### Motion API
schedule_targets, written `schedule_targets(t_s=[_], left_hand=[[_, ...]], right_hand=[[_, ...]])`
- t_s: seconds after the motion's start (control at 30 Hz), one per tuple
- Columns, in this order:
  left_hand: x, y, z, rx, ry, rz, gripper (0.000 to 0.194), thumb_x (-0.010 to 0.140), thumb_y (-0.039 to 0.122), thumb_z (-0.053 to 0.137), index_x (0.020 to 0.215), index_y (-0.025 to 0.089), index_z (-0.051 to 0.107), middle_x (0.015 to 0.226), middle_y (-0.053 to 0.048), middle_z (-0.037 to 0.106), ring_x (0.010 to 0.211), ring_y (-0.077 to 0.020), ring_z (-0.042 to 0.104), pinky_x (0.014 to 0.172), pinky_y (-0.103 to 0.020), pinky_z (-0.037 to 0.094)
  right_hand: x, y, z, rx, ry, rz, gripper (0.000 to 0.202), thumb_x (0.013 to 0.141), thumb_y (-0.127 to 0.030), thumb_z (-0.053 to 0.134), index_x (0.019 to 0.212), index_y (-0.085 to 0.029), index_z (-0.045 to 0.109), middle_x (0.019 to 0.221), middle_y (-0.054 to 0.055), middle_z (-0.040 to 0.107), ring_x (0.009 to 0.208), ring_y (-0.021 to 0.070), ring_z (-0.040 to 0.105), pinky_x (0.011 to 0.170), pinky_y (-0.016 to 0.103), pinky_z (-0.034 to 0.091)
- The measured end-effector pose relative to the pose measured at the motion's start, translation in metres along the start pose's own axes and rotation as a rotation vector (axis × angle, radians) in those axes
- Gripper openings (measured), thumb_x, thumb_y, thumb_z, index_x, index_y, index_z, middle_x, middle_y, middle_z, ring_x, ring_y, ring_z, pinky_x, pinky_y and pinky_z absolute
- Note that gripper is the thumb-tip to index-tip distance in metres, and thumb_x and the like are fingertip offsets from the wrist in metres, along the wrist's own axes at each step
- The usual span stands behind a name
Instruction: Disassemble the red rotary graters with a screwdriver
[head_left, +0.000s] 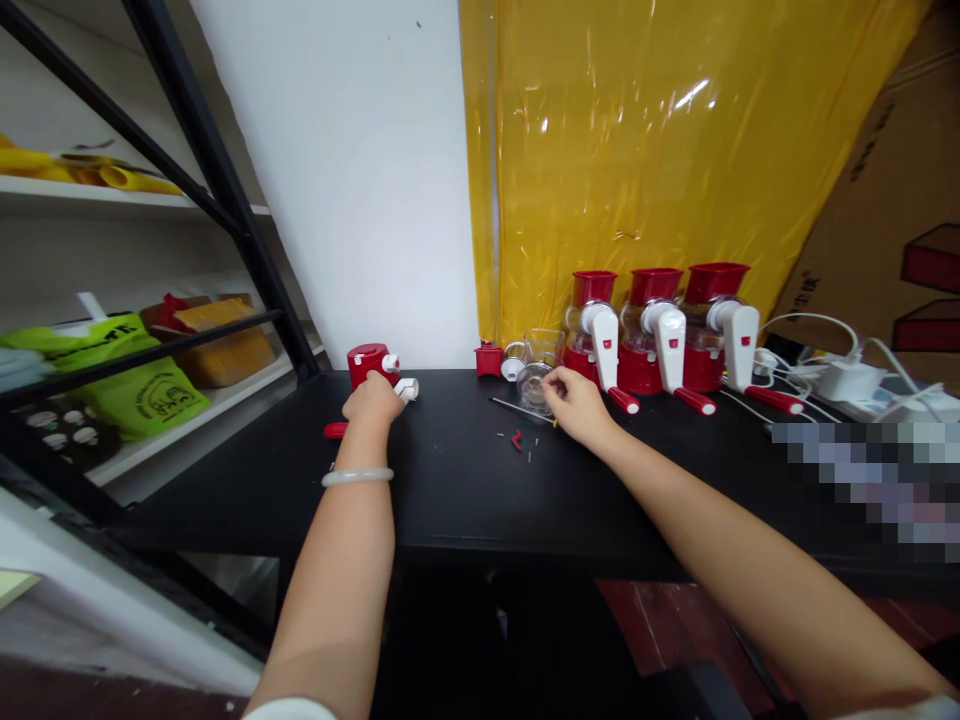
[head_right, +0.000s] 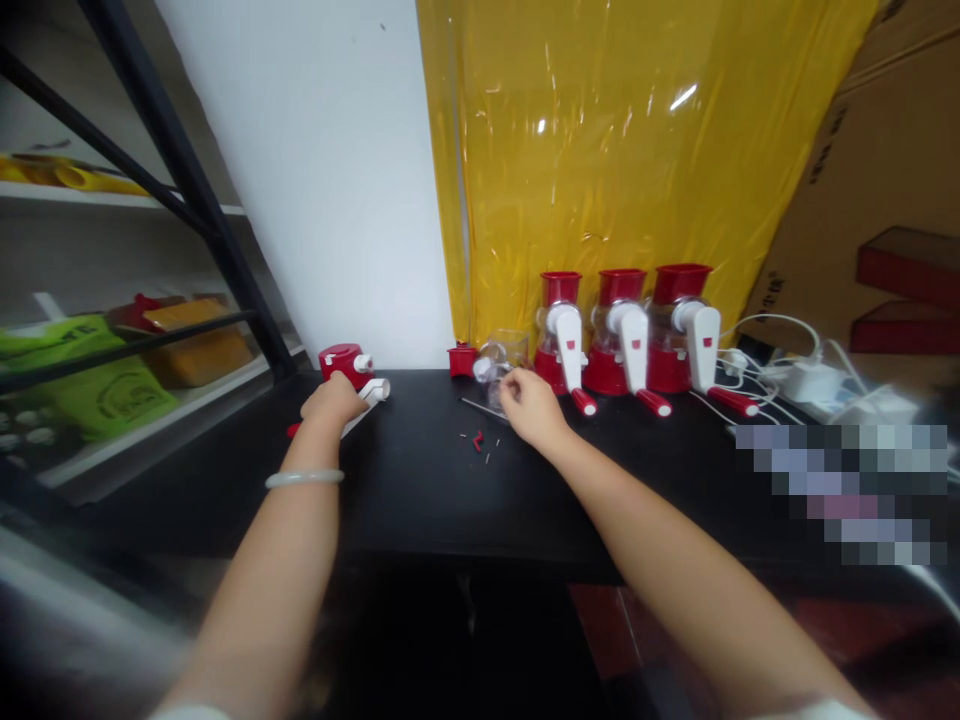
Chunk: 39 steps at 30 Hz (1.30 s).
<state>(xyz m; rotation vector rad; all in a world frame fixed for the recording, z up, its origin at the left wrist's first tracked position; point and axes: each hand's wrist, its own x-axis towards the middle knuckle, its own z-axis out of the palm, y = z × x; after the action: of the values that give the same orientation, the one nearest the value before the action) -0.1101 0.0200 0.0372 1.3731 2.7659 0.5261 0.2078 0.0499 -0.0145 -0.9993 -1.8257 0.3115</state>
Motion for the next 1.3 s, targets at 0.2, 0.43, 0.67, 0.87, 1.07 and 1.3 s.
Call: schedule_targets(t_s=[0.2, 0.43, 0.67, 0.87, 1.07, 1.3], left_hand=[[-0.039, 0.039, 0.010, -0.273, 0.340, 0.398, 0.037, 0.089, 0.027, 0.054, 0.124, 0.016, 0.049, 0.121, -0.016, 0.066, 0.120, -0.0288, 0.059, 0.099, -0.040, 0.046], [-0.090, 0.119, 0.052, -0.519, -0.097, 0.792, 0.083, 0.072, 0.050, 0.077, 0.134, 0.009, 0.038, 0.131, -0.026, 0.059, 0.121, -0.0346, 0.060, 0.097, -0.040, 0.047], [-0.097, 0.151, 0.057, -0.503, -0.077, 0.669, 0.078, 0.070, 0.051, 0.077, 0.129, 0.013, 0.043, 0.121, -0.022, 0.065, 0.112, -0.0338, 0.065, 0.085, -0.036, 0.049], [-0.088, 0.155, 0.053, -0.528, -0.043, 0.628, 0.062, 0.069, 0.055, 0.076, 0.108, 0.012, 0.056, 0.108, -0.024, 0.069, 0.106, -0.0368, 0.067, 0.082, -0.039, 0.050], [-0.055, 0.134, 0.032, -1.069, -0.140, 0.444, 0.049, 0.070, 0.046, 0.078, 0.101, 0.014, 0.060, 0.109, -0.018, 0.070, 0.098, -0.0287, 0.069, 0.087, -0.039, 0.053], [-0.040, 0.082, 0.015, -1.763, -0.791, 0.091, 0.045, 0.096, 0.045, 0.037, 0.109, 0.010, 0.062, 0.094, -0.013, 0.072, 0.073, -0.0172, 0.070, 0.066, -0.026, 0.059]], right_hand=[[0.007, 0.020, 0.006, 0.031, 0.234, 0.121, 0.033, 0.075, -0.013, 0.048, 0.107, -0.017, 0.051, 0.102, 0.012, 0.056, 0.093, 0.0238, 0.057, 0.089, 0.043, 0.048], [0.009, 0.032, 0.015, 0.027, 0.094, 0.273, 0.065, 0.071, -0.008, 0.048, 0.136, -0.010, 0.047, 0.132, 0.020, 0.054, 0.130, 0.0295, 0.049, 0.112, 0.048, 0.035], [0.006, 0.025, 0.010, -0.010, -0.161, 0.271, 0.076, 0.075, -0.005, 0.046, 0.150, -0.010, 0.040, 0.138, 0.017, 0.060, 0.134, 0.0276, 0.051, 0.117, 0.045, 0.031], [0.003, 0.018, 0.010, -0.040, -0.184, 0.195, 0.076, 0.076, -0.004, 0.044, 0.152, -0.010, 0.038, 0.152, 0.014, 0.046, 0.144, 0.0250, 0.038, 0.120, 0.042, 0.025], [0.006, 0.007, -0.001, -0.150, -0.174, 0.212, 0.070, 0.086, -0.021, 0.053, 0.151, -0.006, 0.034, 0.153, 0.020, 0.042, 0.142, 0.0272, 0.040, 0.118, 0.043, 0.029], [-0.004, -0.016, -0.019, -0.482, -0.669, 0.141, 0.067, 0.093, -0.041, 0.050, 0.142, 0.004, 0.047, 0.144, 0.029, 0.049, 0.137, 0.0355, 0.046, 0.113, 0.043, 0.036]])
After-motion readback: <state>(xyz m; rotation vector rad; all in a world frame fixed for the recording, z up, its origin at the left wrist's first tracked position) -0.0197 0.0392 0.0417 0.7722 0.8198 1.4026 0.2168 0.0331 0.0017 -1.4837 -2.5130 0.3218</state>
